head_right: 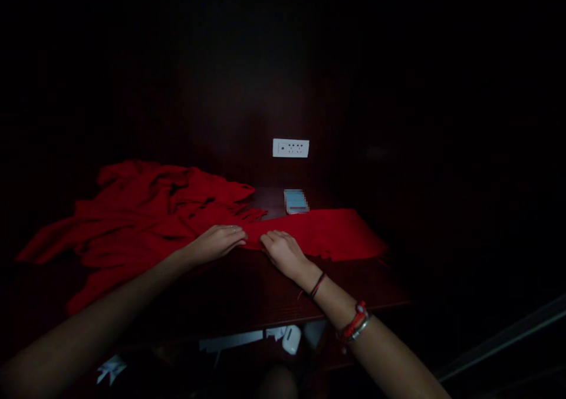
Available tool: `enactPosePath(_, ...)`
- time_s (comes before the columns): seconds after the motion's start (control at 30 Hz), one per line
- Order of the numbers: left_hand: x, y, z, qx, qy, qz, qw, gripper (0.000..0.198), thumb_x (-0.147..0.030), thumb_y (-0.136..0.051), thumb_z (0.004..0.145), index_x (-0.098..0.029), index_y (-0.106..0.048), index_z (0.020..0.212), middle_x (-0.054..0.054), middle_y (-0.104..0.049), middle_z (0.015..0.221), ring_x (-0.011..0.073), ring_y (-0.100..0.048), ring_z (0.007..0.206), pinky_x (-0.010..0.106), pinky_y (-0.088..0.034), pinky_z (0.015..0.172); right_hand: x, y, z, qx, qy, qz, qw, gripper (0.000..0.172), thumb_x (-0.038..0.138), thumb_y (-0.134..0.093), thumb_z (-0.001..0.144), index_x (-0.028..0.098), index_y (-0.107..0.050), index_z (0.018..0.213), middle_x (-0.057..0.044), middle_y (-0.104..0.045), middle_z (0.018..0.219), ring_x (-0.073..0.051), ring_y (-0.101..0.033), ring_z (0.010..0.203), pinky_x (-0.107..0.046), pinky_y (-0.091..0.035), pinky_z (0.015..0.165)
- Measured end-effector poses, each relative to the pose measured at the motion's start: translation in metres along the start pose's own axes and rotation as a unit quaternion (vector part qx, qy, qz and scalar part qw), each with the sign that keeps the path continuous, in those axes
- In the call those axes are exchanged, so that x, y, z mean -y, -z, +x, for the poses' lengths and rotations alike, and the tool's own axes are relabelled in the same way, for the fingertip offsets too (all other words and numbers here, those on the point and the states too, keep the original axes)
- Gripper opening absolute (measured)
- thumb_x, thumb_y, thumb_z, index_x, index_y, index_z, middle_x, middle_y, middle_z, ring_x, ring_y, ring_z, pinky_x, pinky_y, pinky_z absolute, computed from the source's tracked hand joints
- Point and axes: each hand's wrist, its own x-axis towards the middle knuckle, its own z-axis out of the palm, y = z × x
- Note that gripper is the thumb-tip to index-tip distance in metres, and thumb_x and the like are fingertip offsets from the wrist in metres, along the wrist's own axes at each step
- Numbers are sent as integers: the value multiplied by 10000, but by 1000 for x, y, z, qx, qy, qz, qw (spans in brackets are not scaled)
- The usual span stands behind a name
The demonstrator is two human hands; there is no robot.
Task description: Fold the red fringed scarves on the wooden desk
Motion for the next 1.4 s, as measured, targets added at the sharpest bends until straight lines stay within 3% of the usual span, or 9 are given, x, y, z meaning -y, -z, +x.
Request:
enactPosePath(0.27, 6, 7, -5, 10, -22, -32, 999, 243, -390, -380, 815, -186, -478, 902, 23, -518, 867, 143, -495, 789, 213, -355, 648, -3, -7, -5, -20, -40, 46, 998, 154, 182, -363, 829, 155, -485, 738, -29, -517, 691, -116, -466, 636, -216, -317, 587)
enactPosePath(0.53, 11, 19, -7, -1, 20, -42, 999, 308, -328, -267, 859, -176, -523, 782, 23, -515, 789, 126, -486, 730, 217, -356, 666, -12, -6, -6, -40, -64, 27, 997, 181, 213, -340, 841, 168, -482, 739, -28, -531, 701, -123, -472, 650, -222, -311, 618)
enactPosePath(0.67, 30, 29, -16, 52, 64, -44, 996, 169, -250, -357, 801, -192, -513, 830, 21, -528, 813, 135, -492, 737, 222, -367, 653, -15, -6, -6, -45, -78, 26, 996, 201, 238, -340, 842, 167, -483, 721, -35, -536, 704, -125, -475, 654, -223, -310, 619)
enactPosePath(0.87, 69, 38, -44, 157, 159, -25, 974, 127, -155, -421, 653, -202, -499, 741, 15, -537, 764, 145, -496, 686, 213, -362, 560, -23, -7, -5, -60, -84, 33, 994, 198, 233, -342, 839, 170, -481, 713, -32, -537, 705, -125, -470, 642, -217, -315, 609)
enactPosePath(0.97, 90, 58, -63, 180, 209, 15, 961, 133, -117, -391, 631, -187, -488, 688, 16, -526, 717, 146, -489, 658, 215, -352, 538, -26, -7, -5, -79, -86, 32, 993, 191, 217, -341, 837, 171, -481, 715, -32, -531, 701, -127, -466, 645, -217, -319, 608)
enactPosePath(1.07, 108, 85, -89, 161, 262, 40, 951, 117, -133, -383, 652, -162, -490, 689, 22, -517, 727, 141, -484, 670, 231, -373, 604, -28, -8, -6, -94, -93, 37, 990, 187, 212, -343, 834, 171, -483, 717, -31, -523, 691, -126, -462, 627, -216, -323, 590)
enactPosePath(1.17, 104, 95, -121, 131, 279, -21, 951, 228, -281, -404, 721, -154, -495, 887, 48, -517, 924, 163, -480, 857, 261, -366, 761, -30, -9, -6, -104, -98, 47, 989, 188, 215, -344, 833, 172, -486, 717, -31, -522, 688, -127, -469, 622, -217, -328, 586)
enactPosePath(1.3, 76, 70, -157, 185, 329, -77, 923, 654, -466, -510, 633, -171, -326, 1187, 93, -406, 1185, 237, -380, 1075, 305, -341, 843, -32, -11, -7, -109, -95, 54, 988, 185, 223, -352, 831, 173, -490, 718, -33, -532, 691, -134, -483, 634, -223, -333, 594)
enactPosePath(1.4, 72, 65, -166, 175, 350, -21, 920, 453, -304, -433, 708, -139, -399, 1128, 96, -466, 1102, 215, -421, 1032, 281, -330, 855, -33, -13, -8, -108, -91, 55, 988, 191, 226, -349, 832, 171, -492, 719, -37, -538, 697, -137, -488, 630, -226, -333, 591)
